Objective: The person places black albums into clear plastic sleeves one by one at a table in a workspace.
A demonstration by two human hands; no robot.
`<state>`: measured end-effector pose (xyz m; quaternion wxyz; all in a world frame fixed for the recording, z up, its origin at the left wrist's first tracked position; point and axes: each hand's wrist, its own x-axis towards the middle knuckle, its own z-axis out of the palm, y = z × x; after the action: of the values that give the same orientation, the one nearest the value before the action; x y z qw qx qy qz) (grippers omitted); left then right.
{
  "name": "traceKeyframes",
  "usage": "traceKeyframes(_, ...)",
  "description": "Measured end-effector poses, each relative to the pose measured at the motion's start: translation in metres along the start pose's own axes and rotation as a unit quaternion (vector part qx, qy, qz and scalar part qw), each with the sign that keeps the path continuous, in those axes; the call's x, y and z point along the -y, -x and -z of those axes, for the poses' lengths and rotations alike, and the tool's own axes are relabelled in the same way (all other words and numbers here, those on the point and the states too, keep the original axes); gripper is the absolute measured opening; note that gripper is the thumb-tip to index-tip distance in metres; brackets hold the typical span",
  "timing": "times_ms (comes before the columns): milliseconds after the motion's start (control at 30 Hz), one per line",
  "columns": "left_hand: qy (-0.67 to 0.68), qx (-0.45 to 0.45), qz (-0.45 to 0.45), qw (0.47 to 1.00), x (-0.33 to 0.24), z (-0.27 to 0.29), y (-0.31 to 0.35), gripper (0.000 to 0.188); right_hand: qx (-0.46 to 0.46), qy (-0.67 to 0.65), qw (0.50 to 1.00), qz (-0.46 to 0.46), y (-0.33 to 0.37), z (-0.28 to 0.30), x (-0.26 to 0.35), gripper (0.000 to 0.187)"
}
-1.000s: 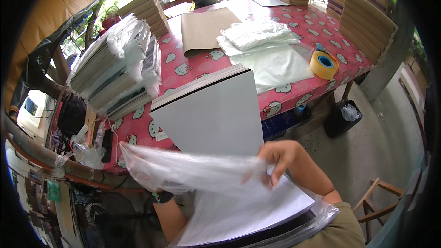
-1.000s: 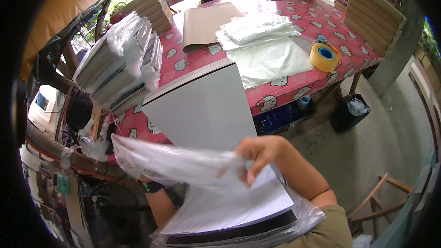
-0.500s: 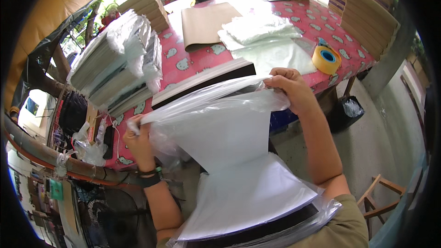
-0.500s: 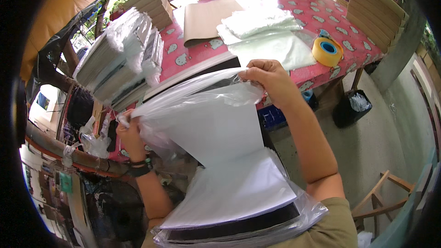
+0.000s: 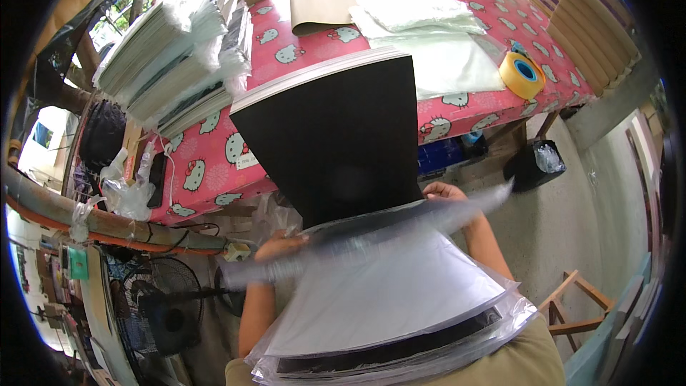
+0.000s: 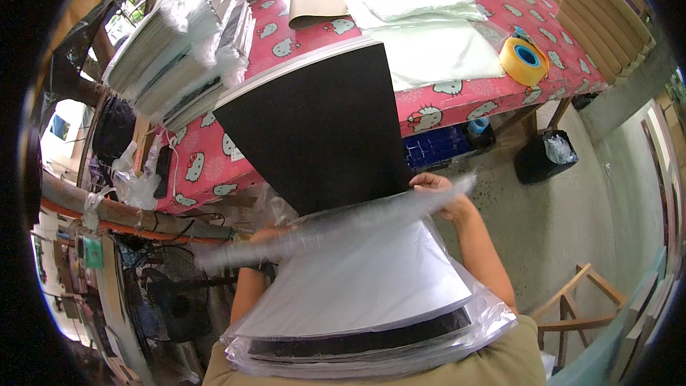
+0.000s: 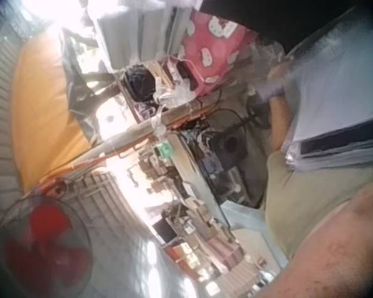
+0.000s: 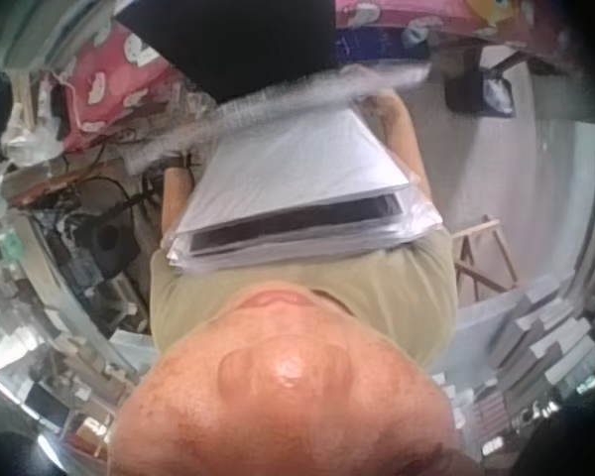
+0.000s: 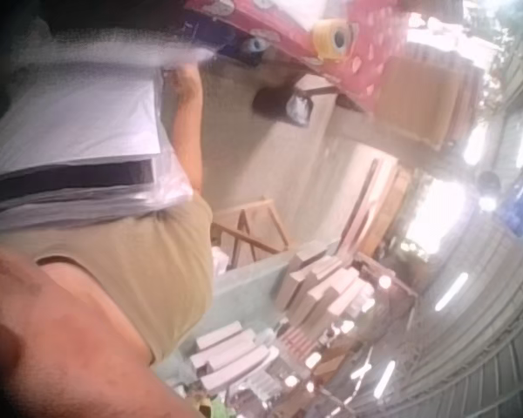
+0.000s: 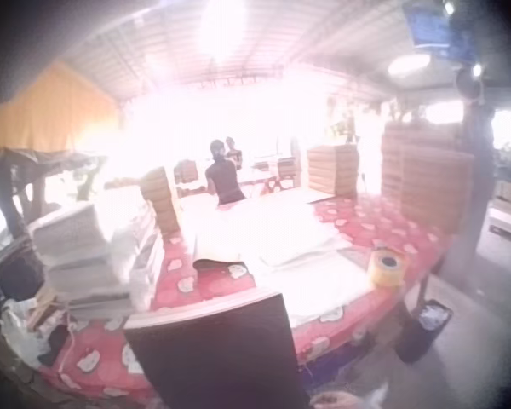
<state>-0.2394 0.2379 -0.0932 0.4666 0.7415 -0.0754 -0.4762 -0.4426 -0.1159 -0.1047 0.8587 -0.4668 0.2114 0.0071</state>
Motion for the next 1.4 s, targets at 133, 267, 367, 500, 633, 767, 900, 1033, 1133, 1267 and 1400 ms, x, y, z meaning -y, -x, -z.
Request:
traceKeyframes(133, -0.083, -0.028, 0.033, 0.996, 0.045, -0.005, -0.037, 0.03, -0.126, 0.198, 0.97, 0.065, -0.023, 0.035, -0.061, 0.017)
traceKeyframes(267, -0.108, -0.135, -0.056, 0.983, 0.076, -0.006, -0.064, 0.036, -0.242, 0.348, 0.894, 0.145, -0.054, 0.044, -0.08, 0.017)
traceKeyframes(367, -0.294, -0.231, -0.11, 0.921, 0.095, 0.022, -0.067, 0.039, -0.313, 0.363, 0.845, 0.237, -0.059, 0.034, -0.051, 0.015)
traceKeyframes(500, -0.334, -0.562, -0.325, 0.683, 0.068, 0.078, -0.046, 0.032, 0.086, 0.22, 0.95, 0.202, 0.015, -0.047, 0.052, 0.031)
traceKeyframes(633, 0.159, -0.268, -0.346, 0.885, -0.067, 0.057, 0.042, 0.032, 0.511, 0.339, 0.786, 0.076, 0.012, -0.081, 0.036, 0.044)
traceKeyframes(767, 0.334, 0.117, -0.358, 0.864, -0.14, -0.002, 0.071, 0.053, 0.31, 0.562, 0.763, -0.082, -0.034, -0.056, -0.014, 0.049)
traceKeyframes(900, 0.316, 0.212, -0.372, 0.847, -0.168, -0.048, 0.065, 0.068, 0.31, 0.594, 0.738, 0.086, -0.05, -0.114, 0.045, 0.043)
traceKeyframes(1033, 0.295, 0.161, -0.399, 0.853, -0.173, -0.071, 0.055, 0.065, 0.209, 0.326, 0.895, 0.221, -0.025, -0.184, 0.093, 0.023)
traceKeyframes(1133, 0.237, 0.106, -0.412, 0.873, -0.177, -0.081, 0.05, 0.061, 0.175, 0.213, 0.916, 0.292, -0.023, -0.198, 0.088, 0.02)
traceKeyframes(1267, 0.129, 0.073, -0.417, 0.897, -0.173, -0.078, 0.046, 0.055, 0.114, 0.19, 0.943, 0.247, -0.022, -0.186, 0.085, 0.015)
traceKeyframes(1400, 0.158, 0.061, -0.392, 0.904, -0.172, -0.083, 0.046, 0.052, 0.083, 0.155, 0.947, 0.27, -0.023, -0.183, 0.079, 0.018)
